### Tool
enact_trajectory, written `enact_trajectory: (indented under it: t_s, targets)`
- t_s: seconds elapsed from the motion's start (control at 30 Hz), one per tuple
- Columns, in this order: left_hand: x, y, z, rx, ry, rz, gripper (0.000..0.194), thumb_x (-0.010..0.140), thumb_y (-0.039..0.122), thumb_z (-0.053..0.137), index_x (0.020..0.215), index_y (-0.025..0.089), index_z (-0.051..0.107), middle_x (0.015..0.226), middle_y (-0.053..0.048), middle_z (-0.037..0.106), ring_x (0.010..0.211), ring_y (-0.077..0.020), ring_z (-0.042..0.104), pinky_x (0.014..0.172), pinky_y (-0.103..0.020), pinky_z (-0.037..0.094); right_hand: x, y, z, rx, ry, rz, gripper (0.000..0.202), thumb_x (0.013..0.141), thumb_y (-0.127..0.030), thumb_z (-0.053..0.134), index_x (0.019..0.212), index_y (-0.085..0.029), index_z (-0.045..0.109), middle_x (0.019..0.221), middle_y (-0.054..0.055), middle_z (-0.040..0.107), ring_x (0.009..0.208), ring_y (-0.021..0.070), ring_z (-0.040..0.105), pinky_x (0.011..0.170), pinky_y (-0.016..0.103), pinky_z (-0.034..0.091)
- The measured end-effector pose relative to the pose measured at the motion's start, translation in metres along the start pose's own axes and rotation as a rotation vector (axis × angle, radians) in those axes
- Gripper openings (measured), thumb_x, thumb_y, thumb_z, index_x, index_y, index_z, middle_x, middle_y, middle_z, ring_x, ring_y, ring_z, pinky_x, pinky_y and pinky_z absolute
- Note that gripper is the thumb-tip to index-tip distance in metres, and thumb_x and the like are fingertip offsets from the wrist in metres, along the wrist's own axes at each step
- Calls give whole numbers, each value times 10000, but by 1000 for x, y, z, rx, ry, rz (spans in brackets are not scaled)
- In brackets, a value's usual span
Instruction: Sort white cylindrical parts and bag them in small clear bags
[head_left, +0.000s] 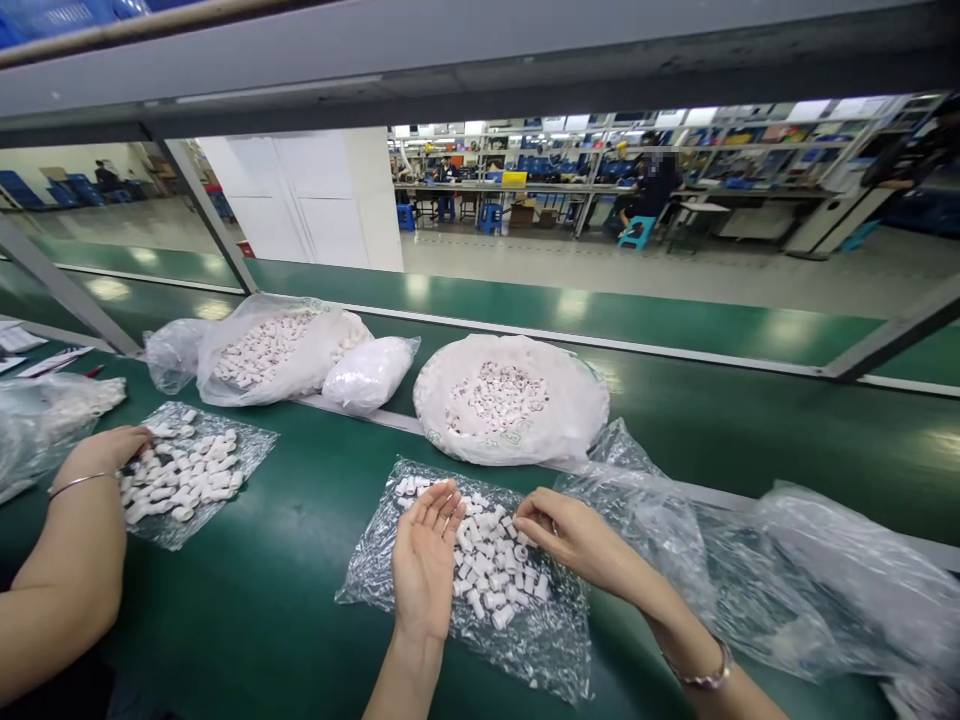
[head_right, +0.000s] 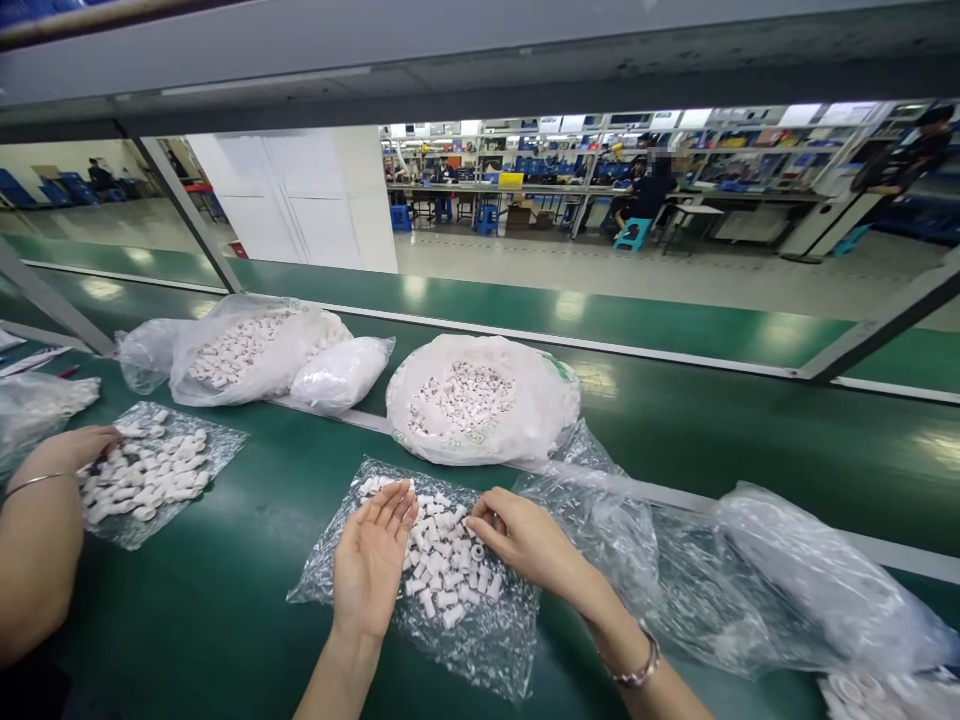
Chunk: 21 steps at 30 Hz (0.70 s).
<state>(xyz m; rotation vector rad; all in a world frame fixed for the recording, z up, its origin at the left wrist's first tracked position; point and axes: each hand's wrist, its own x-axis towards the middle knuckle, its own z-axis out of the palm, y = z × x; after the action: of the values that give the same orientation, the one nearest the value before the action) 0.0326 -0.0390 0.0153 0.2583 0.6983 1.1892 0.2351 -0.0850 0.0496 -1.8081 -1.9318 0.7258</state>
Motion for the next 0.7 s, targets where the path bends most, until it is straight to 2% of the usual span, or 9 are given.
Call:
enact_trajectory:
  t_s: [0.13,0.23,0.3,0.33,0.4,0.47,0.53,0.63,0.7]
  targets:
    - [-2,-1,1,26,-1,-14,289,934,300,493,1063,113,671,1193,-153,626,1146,-265,591,1005,-388,505,-17,17,-20,-152,126,7,296,986,-467,416,1010,-238,601,951,52,648,741,183,606,619,301,472]
    - [-3,-2,1,53,6,-15,266,925,301,510,1042,127,674,1166,-140,625,1084,-243,607,949,-367,530,-28,45,-40,-430,348,3,447,937,-559,461,1220,-225,552,1159,136,604,979,289,595,767,413,511]
    - [-3,-4,0,58,-2,-16,254,916,301,523,1026,133,678,1144,-132,624,1033,-223,613,906,-345,541,-33,64,-50,-604,405,-11,520,912,-585,480,1298,-239,521,1295,166,536,1129,360,522,852,504,485]
    - [-3,-4,-1,59,-13,-17,247,909,301,532,1015,135,680,1127,-127,625,1003,-213,615,882,-336,544,-35,72,-54,-656,383,-21,482,916,-572,475,1270,-252,546,1338,165,510,1172,377,492,862,526,477]
    - [-2,-6,-3,61,-38,-17,235,891,307,555,987,136,685,1085,-119,625,945,-196,615,837,-319,546,-39,83,-61,-693,316,-34,341,948,-498,441,1076,-248,634,1344,153,511,1189,378,483,838,521,485]
    - [-1,-8,-6,76,-67,-4,231,872,321,579,960,137,687,1045,-109,626,904,-185,612,809,-308,540,-42,83,-69,-682,332,-34,306,971,-413,407,899,-223,635,1288,151,547,1157,360,509,827,506,489]
    - [1,-9,-8,112,-93,24,232,856,340,603,939,140,687,1014,-95,631,882,-175,606,799,-297,530,-48,74,-81,-622,490,-33,271,977,-364,402,886,-212,607,1240,150,565,1137,333,529,860,490,484]
    - [-1,-8,-6,203,-126,78,243,842,379,629,915,153,683,969,-73,639,865,-169,600,792,-288,514,-65,53,-99,-488,854,-44,180,967,-350,460,965,-214,579,1196,133,569,1134,287,546,934,446,470]
    - [-9,-9,1,305,-155,113,262,843,412,629,903,162,682,952,-70,645,860,-178,602,788,-295,507,-79,39,-108,-440,1040,-48,130,951,-332,511,959,-219,574,1156,115,585,1108,270,564,953,431,464]
